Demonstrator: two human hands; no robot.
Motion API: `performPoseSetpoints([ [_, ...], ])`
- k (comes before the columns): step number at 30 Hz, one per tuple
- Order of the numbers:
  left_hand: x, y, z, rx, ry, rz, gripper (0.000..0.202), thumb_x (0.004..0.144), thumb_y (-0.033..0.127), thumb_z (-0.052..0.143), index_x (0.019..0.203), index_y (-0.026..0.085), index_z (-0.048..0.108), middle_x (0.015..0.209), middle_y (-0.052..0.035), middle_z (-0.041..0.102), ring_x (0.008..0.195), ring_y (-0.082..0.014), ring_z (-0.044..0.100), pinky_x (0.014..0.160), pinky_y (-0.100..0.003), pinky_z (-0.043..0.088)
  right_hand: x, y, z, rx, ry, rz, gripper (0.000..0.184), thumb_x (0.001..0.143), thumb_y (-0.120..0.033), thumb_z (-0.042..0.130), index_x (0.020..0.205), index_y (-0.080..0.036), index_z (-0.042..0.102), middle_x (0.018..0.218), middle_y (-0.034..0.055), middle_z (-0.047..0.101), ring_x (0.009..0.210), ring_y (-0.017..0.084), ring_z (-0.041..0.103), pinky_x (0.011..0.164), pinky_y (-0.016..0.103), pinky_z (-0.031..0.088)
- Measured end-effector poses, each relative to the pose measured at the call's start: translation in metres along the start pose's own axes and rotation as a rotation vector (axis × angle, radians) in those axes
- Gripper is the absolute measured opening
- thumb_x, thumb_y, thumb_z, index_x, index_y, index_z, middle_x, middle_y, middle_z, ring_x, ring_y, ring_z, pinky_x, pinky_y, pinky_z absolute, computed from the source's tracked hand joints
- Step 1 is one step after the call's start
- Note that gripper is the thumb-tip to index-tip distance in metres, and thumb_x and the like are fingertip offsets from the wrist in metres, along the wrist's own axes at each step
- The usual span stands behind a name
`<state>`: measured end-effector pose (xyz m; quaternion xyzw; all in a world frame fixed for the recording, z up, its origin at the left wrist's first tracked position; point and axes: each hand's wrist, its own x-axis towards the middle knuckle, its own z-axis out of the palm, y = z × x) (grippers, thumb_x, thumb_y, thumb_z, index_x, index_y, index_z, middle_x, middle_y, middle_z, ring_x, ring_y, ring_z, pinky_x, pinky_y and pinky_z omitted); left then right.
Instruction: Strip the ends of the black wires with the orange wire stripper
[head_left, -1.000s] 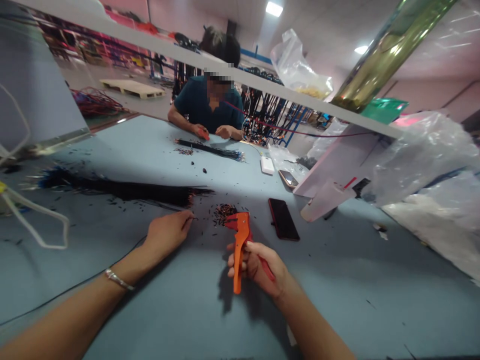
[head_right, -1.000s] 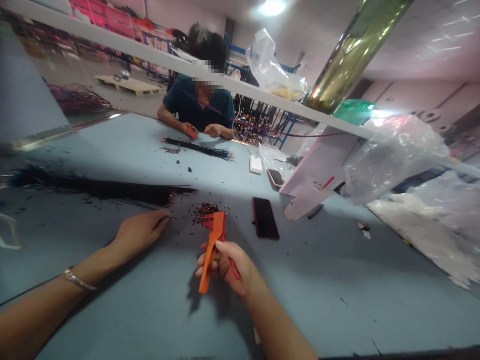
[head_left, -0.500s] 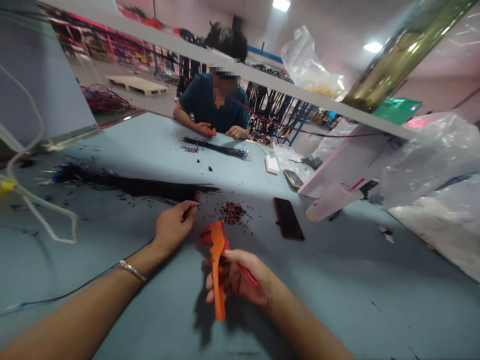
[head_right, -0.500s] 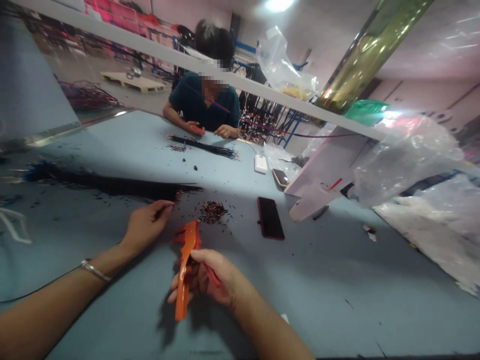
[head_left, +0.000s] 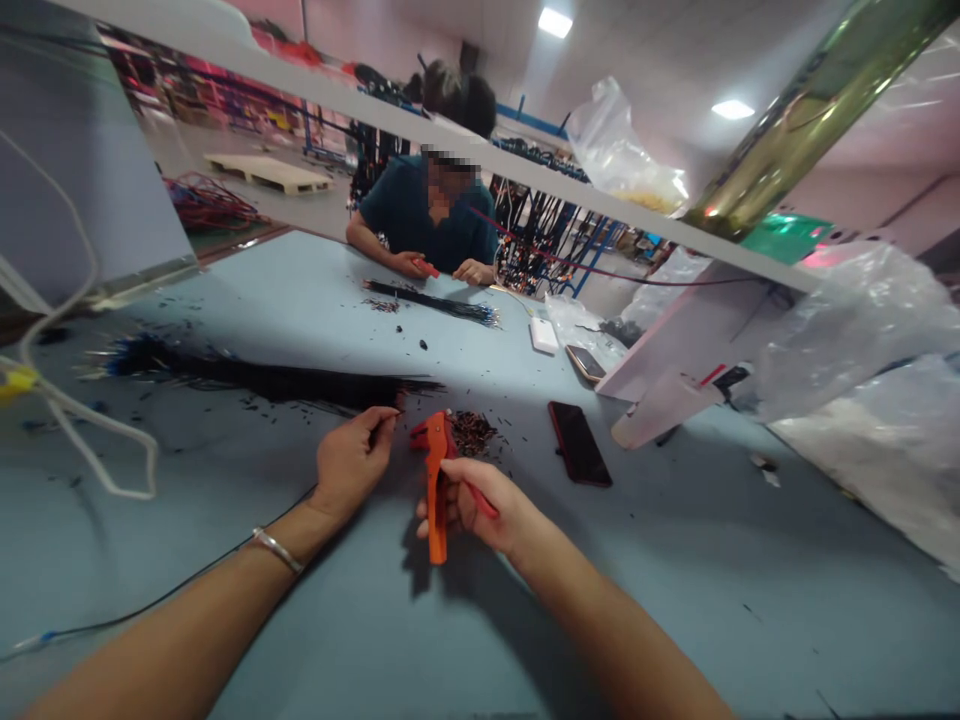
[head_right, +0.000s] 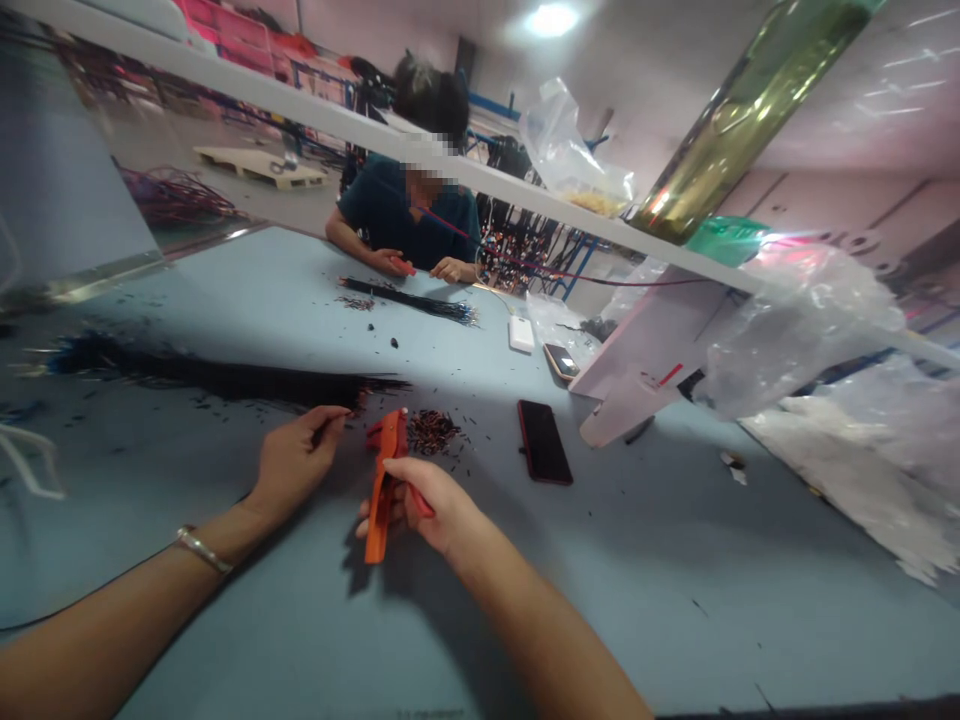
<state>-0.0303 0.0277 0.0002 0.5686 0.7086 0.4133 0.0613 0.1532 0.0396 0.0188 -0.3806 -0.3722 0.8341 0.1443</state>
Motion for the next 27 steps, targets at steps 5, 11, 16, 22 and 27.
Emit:
performPoseSetpoints([
  [5,0.0,-0.001,0.003,0.044,0.0,0.015,0.025,0.085,0.027,0.05,0.096,0.022,0.071,0.077,-0.0007,0.074,0.063,-0.0154,0.064,0.059,-0.024,0.041,-0.012,-0.009,-0.019,-0.001,0.189,-0.03,0.027,0.091,-0.034,0.035,0.086,-0.014,0.053,0.066,0.0052,0.065,0.055,0.02,0.066,0.059,0.033,0.05],
  [11,0.0,-0.001,0.004,0.042,-0.014,0.03,0.025,0.085,0.028,0.049,0.096,0.022,0.071,0.079,-0.0006,0.074,0.063,-0.0157,0.064,0.059,-0.024,0.041,-0.047,0.011,-0.027,-0.144,-0.005,-0.097,0.031,0.075,-0.039,0.056,0.089,-0.012,0.056,0.07,0.0085,0.069,0.055,0.022,0.067,0.056,0.032,0.05],
  [16,0.002,0.0,0.001,0.051,-0.044,0.019,0.025,0.085,0.028,0.049,0.096,0.023,0.071,0.078,-0.0005,0.074,0.063,-0.0155,0.063,0.059,-0.024,0.041,-0.043,0.013,-0.023,-0.254,-0.053,0.021,0.032,0.065,-0.039,0.062,0.083,-0.013,0.055,0.063,0.0067,0.067,0.046,0.018,0.063,0.052,0.029,0.048],
  [22,0.004,0.004,-0.003,0.067,-0.089,-0.007,0.028,0.085,0.029,0.046,0.097,0.023,0.07,0.08,-0.0017,0.074,0.065,-0.016,0.063,0.06,-0.025,0.041,-0.052,-0.014,-0.036,-0.366,0.244,-0.071,0.031,0.067,-0.041,0.057,0.085,-0.016,0.051,0.066,0.004,0.063,0.054,0.02,0.063,0.052,0.03,0.047],
  [27,0.005,0.004,-0.003,0.085,-0.095,-0.013,0.029,0.085,0.032,0.045,0.097,0.023,0.07,0.076,-0.0015,0.073,0.06,-0.016,0.06,0.057,-0.025,0.039,-0.106,-0.016,-0.023,-1.258,0.386,-0.078,0.023,0.074,-0.041,0.057,0.081,-0.019,0.056,0.065,0.0019,0.06,0.059,0.019,0.057,0.056,0.028,0.037],
])
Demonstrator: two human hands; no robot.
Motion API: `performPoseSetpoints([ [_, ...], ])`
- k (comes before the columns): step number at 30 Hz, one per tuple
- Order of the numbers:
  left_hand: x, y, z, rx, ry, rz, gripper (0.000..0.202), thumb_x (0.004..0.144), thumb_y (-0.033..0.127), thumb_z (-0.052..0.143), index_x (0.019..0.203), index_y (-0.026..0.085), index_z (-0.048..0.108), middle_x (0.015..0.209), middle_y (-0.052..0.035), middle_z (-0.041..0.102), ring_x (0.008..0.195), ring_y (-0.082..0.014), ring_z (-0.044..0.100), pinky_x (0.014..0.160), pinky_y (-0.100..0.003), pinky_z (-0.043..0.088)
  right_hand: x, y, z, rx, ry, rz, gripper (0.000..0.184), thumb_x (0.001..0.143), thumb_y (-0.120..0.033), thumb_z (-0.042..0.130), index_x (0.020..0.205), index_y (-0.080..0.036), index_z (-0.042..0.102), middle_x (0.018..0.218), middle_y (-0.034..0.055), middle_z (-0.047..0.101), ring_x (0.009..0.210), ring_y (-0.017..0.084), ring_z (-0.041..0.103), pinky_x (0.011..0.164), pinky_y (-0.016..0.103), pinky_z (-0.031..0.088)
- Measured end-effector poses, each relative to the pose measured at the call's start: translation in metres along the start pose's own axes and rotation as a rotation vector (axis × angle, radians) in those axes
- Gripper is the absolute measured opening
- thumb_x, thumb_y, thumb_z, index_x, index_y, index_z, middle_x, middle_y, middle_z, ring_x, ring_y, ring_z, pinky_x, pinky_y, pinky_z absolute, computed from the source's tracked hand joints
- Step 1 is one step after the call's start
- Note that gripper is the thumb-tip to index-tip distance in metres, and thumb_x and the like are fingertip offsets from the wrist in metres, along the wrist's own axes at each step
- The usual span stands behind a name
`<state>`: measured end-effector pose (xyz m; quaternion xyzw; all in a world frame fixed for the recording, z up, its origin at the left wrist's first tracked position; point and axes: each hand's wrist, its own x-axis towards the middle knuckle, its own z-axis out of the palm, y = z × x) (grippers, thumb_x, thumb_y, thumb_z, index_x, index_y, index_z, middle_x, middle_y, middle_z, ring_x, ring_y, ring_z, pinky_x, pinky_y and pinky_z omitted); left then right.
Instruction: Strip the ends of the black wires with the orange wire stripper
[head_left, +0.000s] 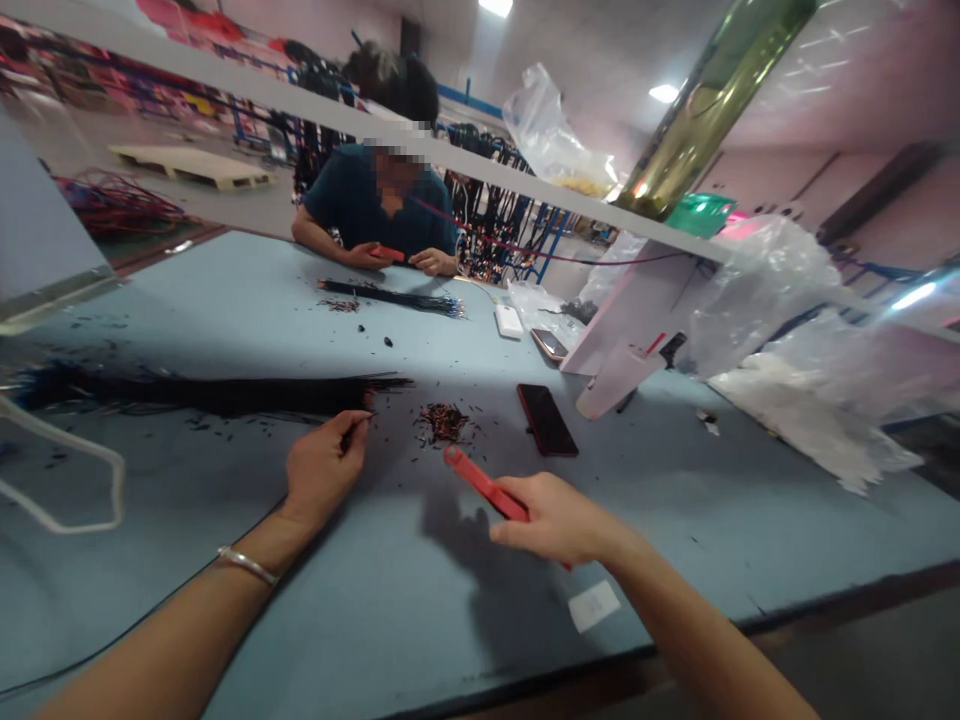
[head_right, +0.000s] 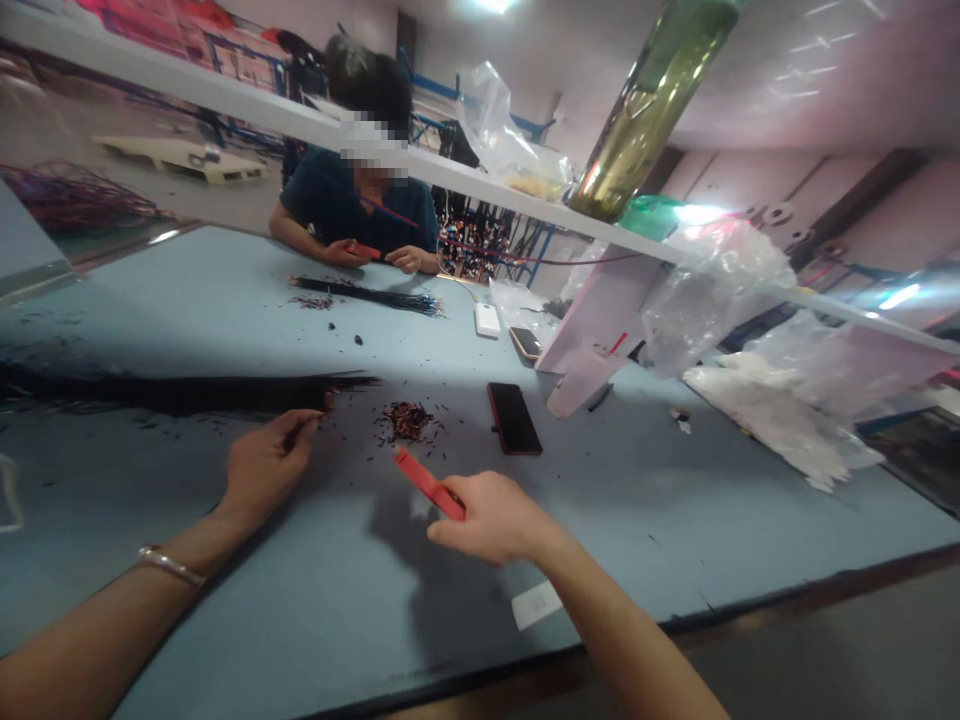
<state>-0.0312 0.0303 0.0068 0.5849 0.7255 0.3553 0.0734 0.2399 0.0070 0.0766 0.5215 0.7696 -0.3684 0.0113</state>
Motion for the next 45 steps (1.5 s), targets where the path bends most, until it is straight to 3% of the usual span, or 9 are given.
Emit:
performPoseSetpoints([
  [1,0.0,0.0,0.0,-0.001,-0.002,0.006,0.029,0.085,0.032,0.045,0.097,0.022,0.07,0.076,-0.0016,0.072,0.06,-0.0161,0.06,0.057,-0.025,0.038,-0.009,-0.002,0.001,-0.223,0.103,-0.016,0.025,0.074,-0.042,0.058,0.084,-0.019,0.058,0.064,0.002,0.06,0.061,0.02,0.057,0.058,0.029,0.035],
  [3,0.0,-0.001,0.001,-0.013,-0.006,0.019,0.028,0.085,0.033,0.046,0.097,0.023,0.07,0.076,-0.0013,0.072,0.06,-0.0161,0.06,0.057,-0.025,0.038,-0.021,-0.006,0.007,-0.487,0.168,-0.022,0.036,0.075,-0.044,0.058,0.103,-0.021,0.06,0.073,0.0051,0.064,0.066,0.022,0.059,0.061,0.031,0.034],
  [8,0.0,0.0,0.001,-0.02,-0.021,0.02,0.029,0.084,0.032,0.046,0.098,0.023,0.07,0.072,-0.0005,0.071,0.058,-0.0151,0.059,0.057,-0.024,0.038,-0.003,-0.013,0.031,-0.72,0.286,0.017,0.058,0.077,-0.044,0.059,0.132,-0.028,0.048,0.091,0.013,0.066,0.082,0.028,0.062,0.074,0.039,0.036],
  [15,0.001,0.002,-0.004,-0.004,-0.021,0.006,0.032,0.083,0.032,0.046,0.098,0.019,0.071,0.077,-0.0028,0.072,0.062,-0.0164,0.061,0.058,-0.025,0.039,0.04,-0.027,0.029,-0.751,0.403,0.044,0.055,0.078,-0.039,0.06,0.13,-0.024,0.051,0.095,0.0155,0.065,0.087,0.028,0.06,0.077,0.04,0.034],
  [22,0.002,-0.002,0.0,-0.011,-0.02,0.013,0.029,0.083,0.033,0.046,0.096,0.023,0.071,0.069,0.0004,0.069,0.057,-0.0154,0.058,0.055,-0.024,0.037,-0.006,0.016,0.002,-0.829,0.419,0.236,0.055,0.077,-0.038,0.064,0.13,-0.031,0.051,0.095,0.0125,0.065,0.086,0.028,0.061,0.076,0.039,0.03],
  [26,0.003,-0.002,0.002,-0.016,-0.035,0.004,0.031,0.083,0.035,0.045,0.097,0.022,0.07,0.065,0.0003,0.068,0.056,-0.0158,0.057,0.055,-0.024,0.037,-0.008,0.032,0.001,-0.864,0.42,0.289,0.051,0.079,-0.033,0.061,0.13,-0.029,0.053,0.094,0.0145,0.066,0.088,0.029,0.061,0.075,0.039,0.029],
  [35,0.004,-0.003,-0.004,-0.004,-0.039,-0.021,0.03,0.083,0.033,0.047,0.099,0.021,0.069,0.072,-0.0013,0.07,0.06,-0.0165,0.058,0.059,-0.025,0.038,0.05,-0.001,-0.003,-0.754,0.423,0.119,0.048,0.081,-0.039,0.058,0.128,-0.032,0.053,0.092,0.0106,0.067,0.086,0.026,0.061,0.08,0.04,0.029],
  [42,0.004,-0.002,-0.002,-0.016,-0.025,0.005,0.029,0.083,0.033,0.048,0.096,0.021,0.07,0.066,0.0002,0.069,0.054,-0.0152,0.057,0.054,-0.024,0.038,-0.01,0.021,-0.008,-0.819,0.402,0.165,0.051,0.076,-0.038,0.063,0.127,-0.036,0.055,0.089,0.0094,0.067,0.079,0.026,0.062,0.074,0.037,0.027],
  [45,0.004,-0.003,0.001,-0.008,-0.013,0.021,0.027,0.082,0.032,0.048,0.094,0.022,0.071,0.066,0.0005,0.07,0.054,-0.0153,0.057,0.054,-0.024,0.038,-0.015,0.027,-0.004,-0.846,0.379,0.249,0.048,0.077,-0.037,0.063,0.125,-0.033,0.057,0.089,0.0116,0.068,0.079,0.027,0.063,0.074,0.038,0.027],
])
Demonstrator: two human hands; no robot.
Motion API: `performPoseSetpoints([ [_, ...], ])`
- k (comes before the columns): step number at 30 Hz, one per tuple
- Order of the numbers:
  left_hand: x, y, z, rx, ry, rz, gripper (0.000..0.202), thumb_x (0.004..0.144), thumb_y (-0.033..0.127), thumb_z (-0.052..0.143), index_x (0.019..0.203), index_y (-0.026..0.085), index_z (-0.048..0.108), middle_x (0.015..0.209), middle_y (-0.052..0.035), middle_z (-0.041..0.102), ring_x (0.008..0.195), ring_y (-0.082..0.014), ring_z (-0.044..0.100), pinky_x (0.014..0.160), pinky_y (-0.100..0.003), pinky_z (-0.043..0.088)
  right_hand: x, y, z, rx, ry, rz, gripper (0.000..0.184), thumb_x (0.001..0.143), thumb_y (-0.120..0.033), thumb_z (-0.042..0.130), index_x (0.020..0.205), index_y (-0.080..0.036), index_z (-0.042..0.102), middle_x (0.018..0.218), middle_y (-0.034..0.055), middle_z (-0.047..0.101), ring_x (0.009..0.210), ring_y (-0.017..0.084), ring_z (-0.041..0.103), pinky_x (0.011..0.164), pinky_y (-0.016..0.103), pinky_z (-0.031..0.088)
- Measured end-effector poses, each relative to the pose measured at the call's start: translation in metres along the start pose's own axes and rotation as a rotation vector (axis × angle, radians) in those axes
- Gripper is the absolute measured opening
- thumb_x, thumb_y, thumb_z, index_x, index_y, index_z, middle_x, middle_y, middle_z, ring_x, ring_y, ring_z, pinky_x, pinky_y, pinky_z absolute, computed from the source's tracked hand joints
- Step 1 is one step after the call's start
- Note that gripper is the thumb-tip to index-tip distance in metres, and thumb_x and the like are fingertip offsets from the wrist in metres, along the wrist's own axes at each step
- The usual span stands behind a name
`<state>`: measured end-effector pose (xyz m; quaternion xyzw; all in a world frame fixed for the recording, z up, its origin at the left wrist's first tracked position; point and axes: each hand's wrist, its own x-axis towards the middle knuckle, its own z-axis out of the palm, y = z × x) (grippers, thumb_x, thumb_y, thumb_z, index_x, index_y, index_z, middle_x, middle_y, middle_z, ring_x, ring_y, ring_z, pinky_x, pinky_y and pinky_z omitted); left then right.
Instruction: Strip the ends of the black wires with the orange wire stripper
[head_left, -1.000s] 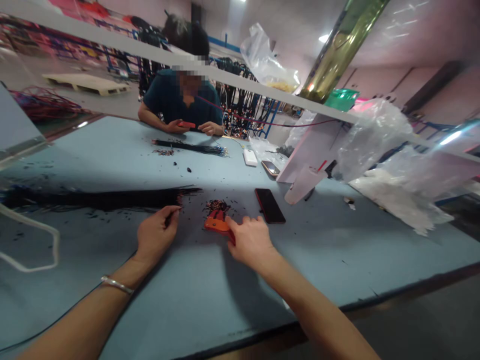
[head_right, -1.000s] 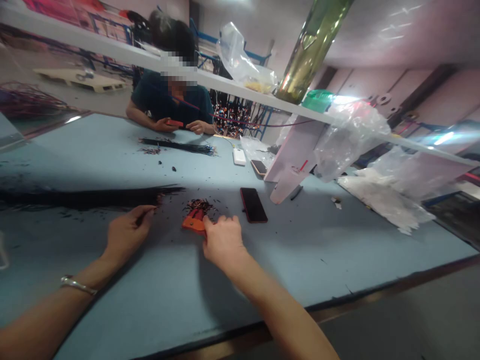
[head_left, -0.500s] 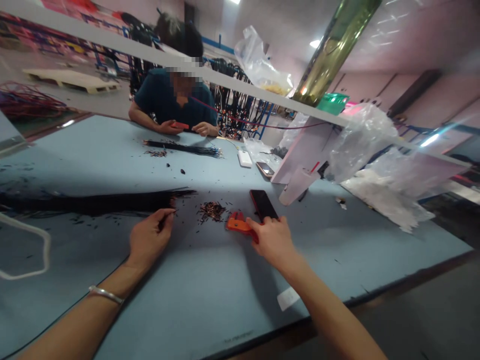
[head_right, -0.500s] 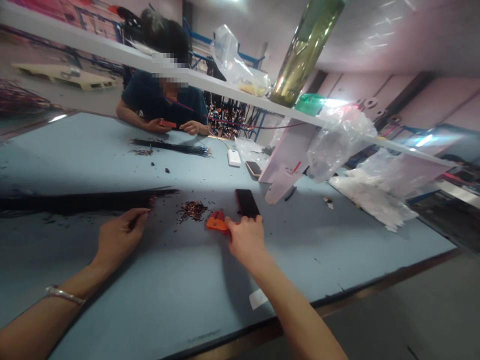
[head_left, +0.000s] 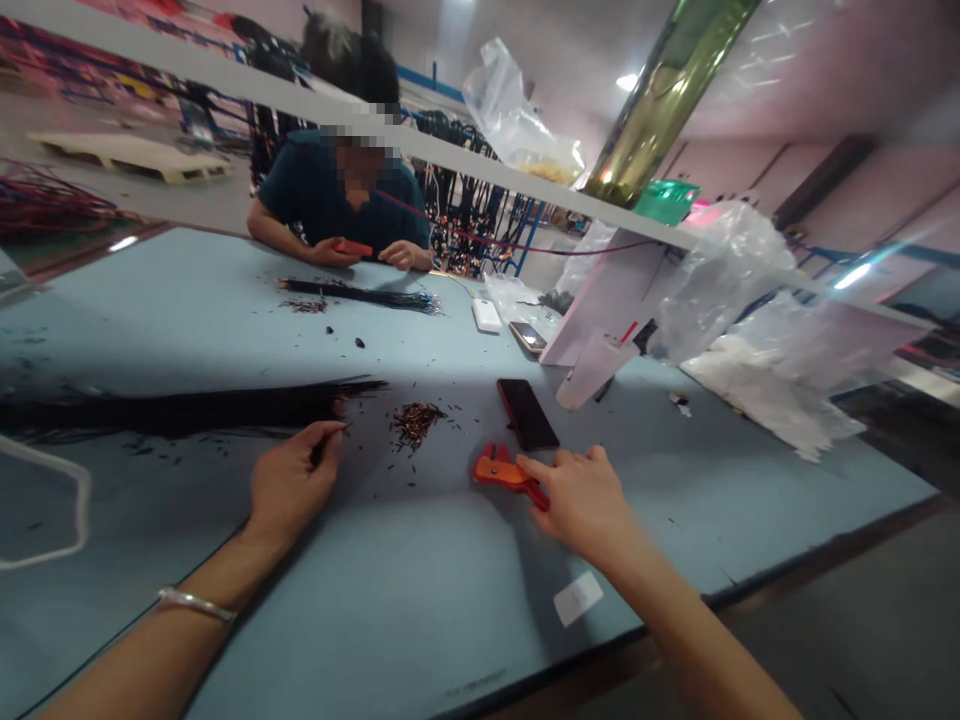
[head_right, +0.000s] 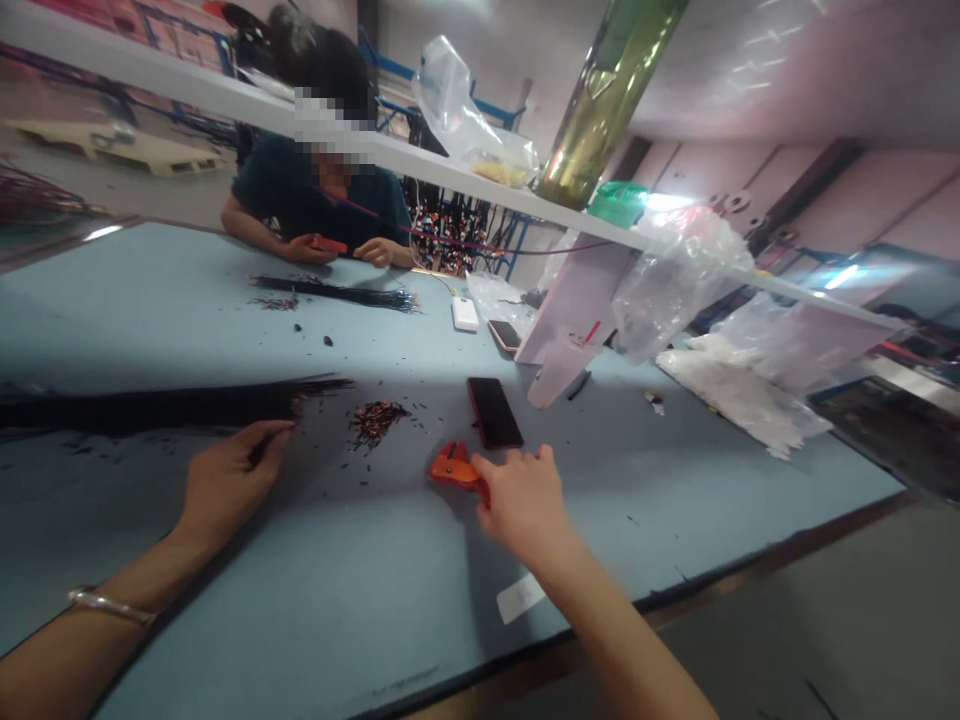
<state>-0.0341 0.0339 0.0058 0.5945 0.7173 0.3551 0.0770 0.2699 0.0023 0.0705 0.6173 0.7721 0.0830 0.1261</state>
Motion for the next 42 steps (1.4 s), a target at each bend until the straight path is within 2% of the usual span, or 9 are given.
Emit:
performPoseSetpoints([
  [9,0.002,-0.001,-0.004,-0.013,-0.012,-0.015,0.027,0.081,0.032,0.048,0.093,0.023,0.071,0.066,0.0005,0.07,0.054,-0.0161,0.058,0.054,-0.024,0.038,0.066,-0.028,-0.003,0.069,0.065,-0.045,0.045,0.082,-0.038,0.059,0.126,-0.031,0.055,0.093,0.0123,0.066,0.084,0.027,0.062,0.08,0.04,0.03],
  [12,0.001,0.0,-0.005,-0.021,-0.013,-0.02,0.028,0.081,0.033,0.048,0.094,0.022,0.071,0.07,-0.0004,0.071,0.057,-0.0163,0.059,0.056,-0.025,0.04,0.052,-0.021,-0.009,0.077,0.079,-0.063,0.047,0.081,-0.036,0.059,0.127,-0.03,0.054,0.091,0.0118,0.066,0.083,0.026,0.061,0.078,0.039,0.029],
  [16,0.0,-0.001,-0.001,-0.025,-0.023,-0.011,0.03,0.082,0.034,0.047,0.095,0.022,0.071,0.072,-0.0006,0.072,0.058,-0.0165,0.061,0.056,-0.025,0.04,0.004,-0.01,-0.01,0.15,0.067,-0.203,0.048,0.076,-0.035,0.063,0.123,-0.034,0.058,0.083,0.008,0.064,0.076,0.023,0.058,0.076,0.037,0.027],
  [20,0.0,0.001,0.001,-0.004,-0.041,-0.004,0.031,0.083,0.034,0.045,0.095,0.021,0.071,0.072,-0.0007,0.072,0.057,-0.0161,0.06,0.055,-0.025,0.039,-0.028,-0.02,0.001,0.223,0.069,-0.328,0.05,0.074,-0.034,0.065,0.123,-0.035,0.057,0.084,0.0069,0.063,0.076,0.022,0.057,0.08,0.038,0.026],
  [23,-0.001,0.003,0.0,-0.024,-0.048,0.0,0.032,0.083,0.034,0.044,0.096,0.02,0.07,0.071,-0.0012,0.072,0.059,-0.0159,0.061,0.056,-0.025,0.039,-0.019,-0.039,0.006,0.21,0.123,-0.323,0.049,0.077,-0.031,0.061,0.126,-0.034,0.055,0.085,0.0076,0.063,0.078,0.023,0.057,0.079,0.038,0.025],
  [26,-0.001,0.003,-0.001,-0.039,-0.04,-0.007,0.032,0.082,0.034,0.045,0.095,0.02,0.071,0.072,-0.001,0.071,0.059,-0.0158,0.06,0.057,-0.024,0.039,0.006,-0.056,0.003,0.135,0.173,-0.23,0.049,0.081,-0.037,0.059,0.129,-0.028,0.054,0.09,0.0129,0.065,0.081,0.026,0.058,0.08,0.041,0.025],
  [31,-0.001,-0.001,0.002,-0.032,-0.025,-0.004,0.03,0.081,0.034,0.046,0.094,0.022,0.071,0.068,-0.0001,0.07,0.057,-0.016,0.058,0.056,-0.025,0.039,0.019,-0.055,-0.01,0.133,0.158,-0.15,0.046,0.08,-0.048,0.06,0.12,-0.027,0.061,0.087,0.013,0.065,0.08,0.026,0.057,0.076,0.039,0.026],
  [37,-0.001,0.0,0.004,-0.069,-0.019,0.01,0.029,0.08,0.033,0.047,0.092,0.023,0.071,0.07,-0.0005,0.071,0.053,-0.0149,0.055,0.055,-0.025,0.038,-0.005,-0.045,-0.014,0.226,0.181,-0.418,0.034,0.077,-0.031,0.06,0.111,-0.03,0.065,0.081,0.0062,0.06,0.075,0.02,0.052,0.074,0.034,0.024],
  [42,-0.002,-0.002,0.005,-0.074,-0.006,0.017,0.029,0.081,0.033,0.047,0.092,0.022,0.071,0.064,0.001,0.068,0.052,-0.0141,0.054,0.053,-0.024,0.036,0.032,-0.046,-0.016,0.175,0.204,-0.604,0.039,0.08,-0.031,0.058,0.12,-0.03,0.061,0.087,0.0073,0.062,0.081,0.022,0.053,0.078,0.035,0.024],
])
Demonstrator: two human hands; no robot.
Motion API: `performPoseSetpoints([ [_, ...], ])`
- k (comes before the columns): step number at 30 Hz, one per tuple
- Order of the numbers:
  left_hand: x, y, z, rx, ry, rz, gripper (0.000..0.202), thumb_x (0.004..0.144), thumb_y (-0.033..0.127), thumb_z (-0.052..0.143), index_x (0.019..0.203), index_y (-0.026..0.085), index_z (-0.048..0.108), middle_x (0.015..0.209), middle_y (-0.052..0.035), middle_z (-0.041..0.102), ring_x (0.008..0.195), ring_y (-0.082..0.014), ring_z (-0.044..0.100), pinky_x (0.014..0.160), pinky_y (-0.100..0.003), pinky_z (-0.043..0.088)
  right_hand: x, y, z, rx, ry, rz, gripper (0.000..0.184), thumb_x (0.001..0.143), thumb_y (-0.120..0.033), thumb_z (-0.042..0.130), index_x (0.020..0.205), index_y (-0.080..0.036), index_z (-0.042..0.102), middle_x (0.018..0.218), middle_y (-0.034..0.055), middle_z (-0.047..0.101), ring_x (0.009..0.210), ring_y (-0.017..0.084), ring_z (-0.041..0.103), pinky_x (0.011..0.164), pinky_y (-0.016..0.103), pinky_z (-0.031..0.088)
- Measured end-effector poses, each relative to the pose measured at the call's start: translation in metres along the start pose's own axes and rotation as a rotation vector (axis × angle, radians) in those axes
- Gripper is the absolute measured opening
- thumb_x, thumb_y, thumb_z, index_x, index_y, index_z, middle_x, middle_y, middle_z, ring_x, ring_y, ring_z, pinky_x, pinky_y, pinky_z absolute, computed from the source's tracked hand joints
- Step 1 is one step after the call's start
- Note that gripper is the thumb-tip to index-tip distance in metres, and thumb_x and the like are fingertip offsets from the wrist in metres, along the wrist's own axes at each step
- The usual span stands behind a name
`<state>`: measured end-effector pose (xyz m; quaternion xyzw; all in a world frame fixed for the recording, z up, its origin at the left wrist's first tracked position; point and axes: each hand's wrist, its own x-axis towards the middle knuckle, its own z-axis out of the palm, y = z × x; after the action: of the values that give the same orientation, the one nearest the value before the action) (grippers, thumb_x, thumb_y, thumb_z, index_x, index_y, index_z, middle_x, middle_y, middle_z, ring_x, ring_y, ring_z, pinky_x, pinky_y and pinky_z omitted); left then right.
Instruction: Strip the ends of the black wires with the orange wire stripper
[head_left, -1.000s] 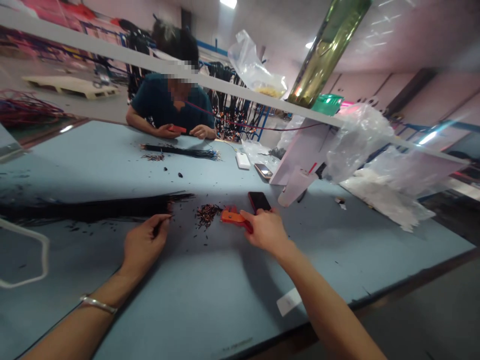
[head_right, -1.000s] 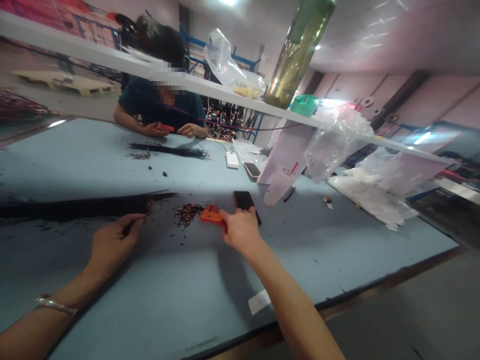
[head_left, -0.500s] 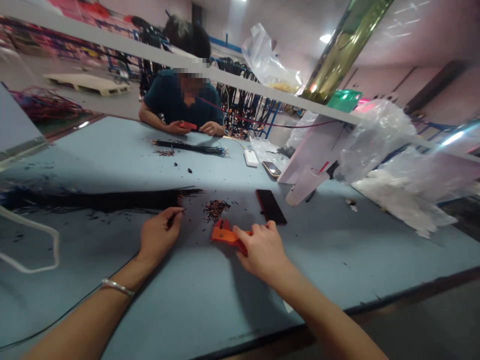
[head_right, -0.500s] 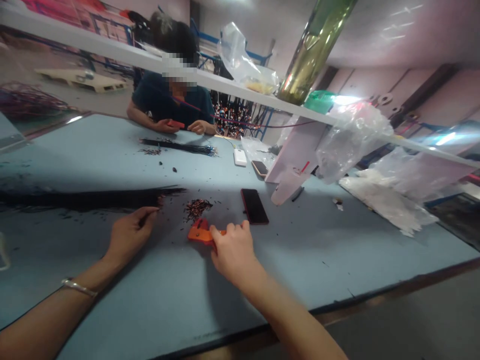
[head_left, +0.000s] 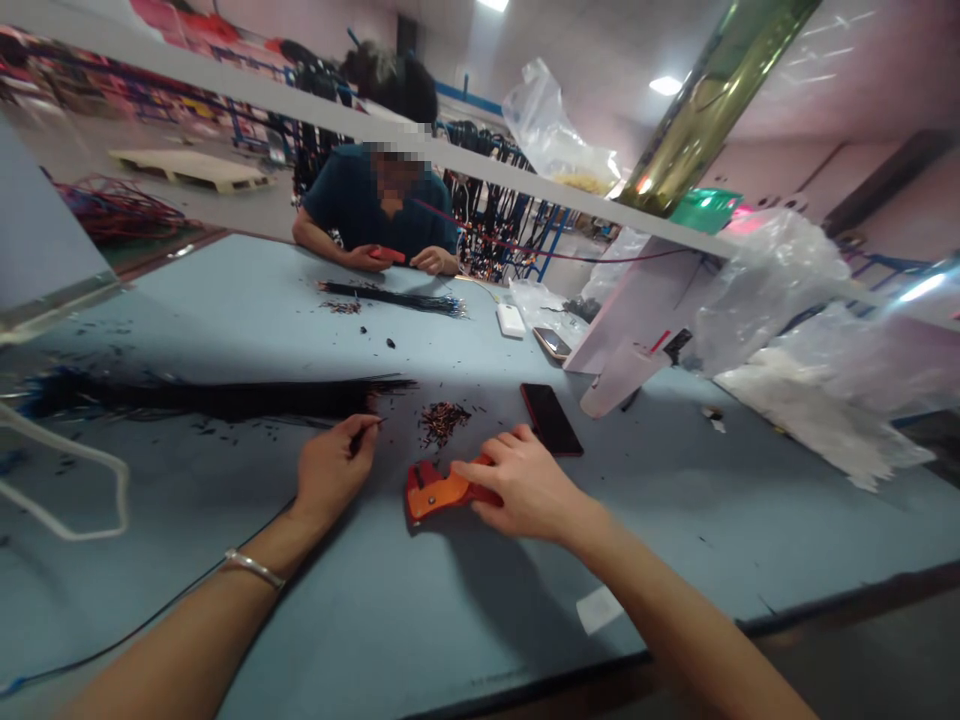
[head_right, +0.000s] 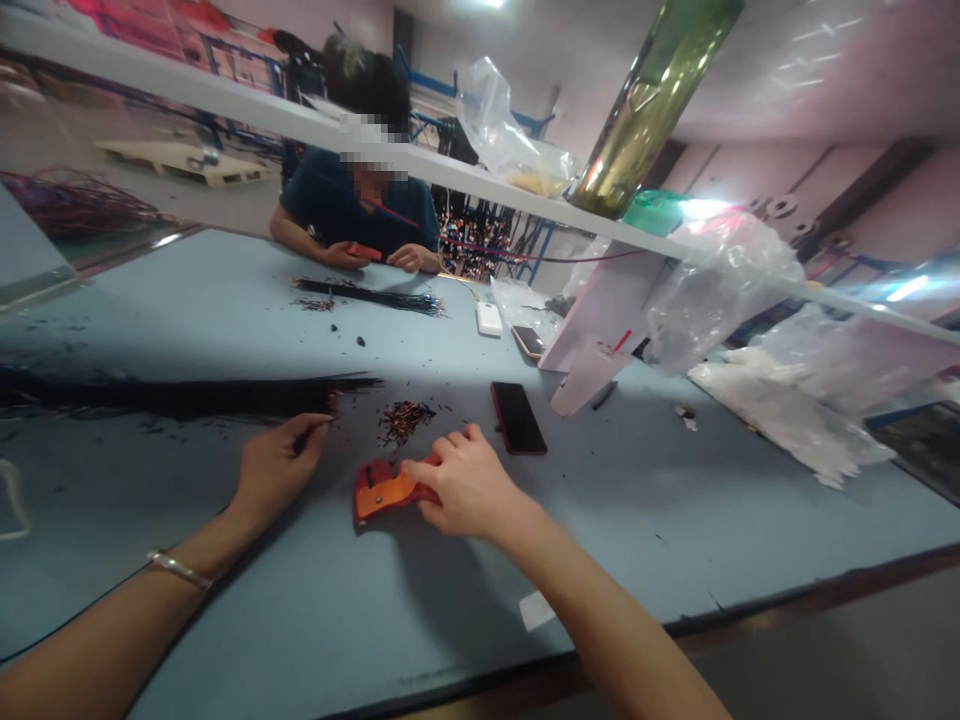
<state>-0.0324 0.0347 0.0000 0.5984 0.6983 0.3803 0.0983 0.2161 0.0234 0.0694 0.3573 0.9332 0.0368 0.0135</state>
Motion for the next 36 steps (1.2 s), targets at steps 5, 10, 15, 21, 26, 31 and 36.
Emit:
performPoseSetpoints([
  [5,0.001,-0.001,0.002,-0.003,0.004,0.008,0.027,0.081,0.032,0.048,0.09,0.022,0.071,0.063,0.0009,0.067,0.053,-0.014,0.055,0.055,-0.024,0.037,0.025,0.035,-0.011,-0.114,0.008,-0.067,0.038,0.08,-0.031,0.059,0.118,-0.026,0.064,0.091,0.0106,0.063,0.084,0.024,0.053,0.08,0.038,0.023],
  [10,0.001,0.001,0.0,0.001,-0.002,-0.013,0.027,0.08,0.033,0.049,0.09,0.022,0.071,0.064,0.001,0.068,0.053,-0.0146,0.056,0.055,-0.024,0.038,0.045,0.037,-0.025,-0.065,0.014,-0.235,0.037,0.08,-0.032,0.062,0.117,-0.028,0.064,0.09,0.0074,0.062,0.082,0.022,0.051,0.081,0.037,0.022],
  [15,0.0,0.002,-0.001,-0.006,0.011,-0.017,0.028,0.08,0.034,0.048,0.089,0.022,0.071,0.063,0.0008,0.069,0.053,-0.015,0.057,0.054,-0.024,0.039,0.073,0.045,-0.03,-0.113,-0.083,-0.322,0.032,0.081,-0.03,0.062,0.112,-0.028,0.067,0.091,0.0072,0.062,0.084,0.022,0.05,0.08,0.036,0.021],
  [21,0.0,0.001,0.001,-0.04,0.037,0.011,0.027,0.08,0.034,0.048,0.088,0.021,0.071,0.063,0.0008,0.069,0.051,-0.0146,0.057,0.052,-0.024,0.04,0.084,0.064,-0.037,-0.212,-0.076,-0.242,0.032,0.078,-0.03,0.064,0.11,-0.028,0.069,0.087,0.0095,0.062,0.084,0.024,0.049,0.079,0.037,0.021],
  [26,0.001,-0.002,-0.001,-0.127,0.283,-0.023,0.027,0.082,0.034,0.048,0.09,0.02,0.069,0.079,-0.002,0.074,0.066,-0.0166,0.065,0.062,-0.025,0.046,0.098,0.035,-0.029,-0.071,0.024,-0.202,0.033,0.079,-0.032,0.062,0.111,-0.03,0.068,0.09,0.0079,0.063,0.085,0.023,0.05,0.08,0.035,0.022],
  [31,0.004,-0.004,-0.007,-0.16,0.363,-0.102,0.025,0.082,0.031,0.048,0.09,0.018,0.068,0.084,-0.0042,0.074,0.068,-0.0168,0.065,0.065,-0.026,0.047,0.117,0.014,-0.014,-0.059,0.021,-0.096,0.034,0.08,-0.032,0.058,0.113,-0.032,0.067,0.091,0.0087,0.064,0.089,0.025,0.053,0.078,0.036,0.023],
  [36,0.004,-0.002,-0.007,-0.153,0.273,-0.099,0.025,0.083,0.032,0.048,0.09,0.018,0.068,0.079,-0.0026,0.073,0.063,-0.0158,0.061,0.061,-0.026,0.045,0.107,0.025,-0.021,-0.112,-0.069,-0.075,0.033,0.079,-0.03,0.058,0.11,-0.032,0.068,0.086,0.0079,0.064,0.084,0.024,0.054,0.077,0.037,0.024],
])
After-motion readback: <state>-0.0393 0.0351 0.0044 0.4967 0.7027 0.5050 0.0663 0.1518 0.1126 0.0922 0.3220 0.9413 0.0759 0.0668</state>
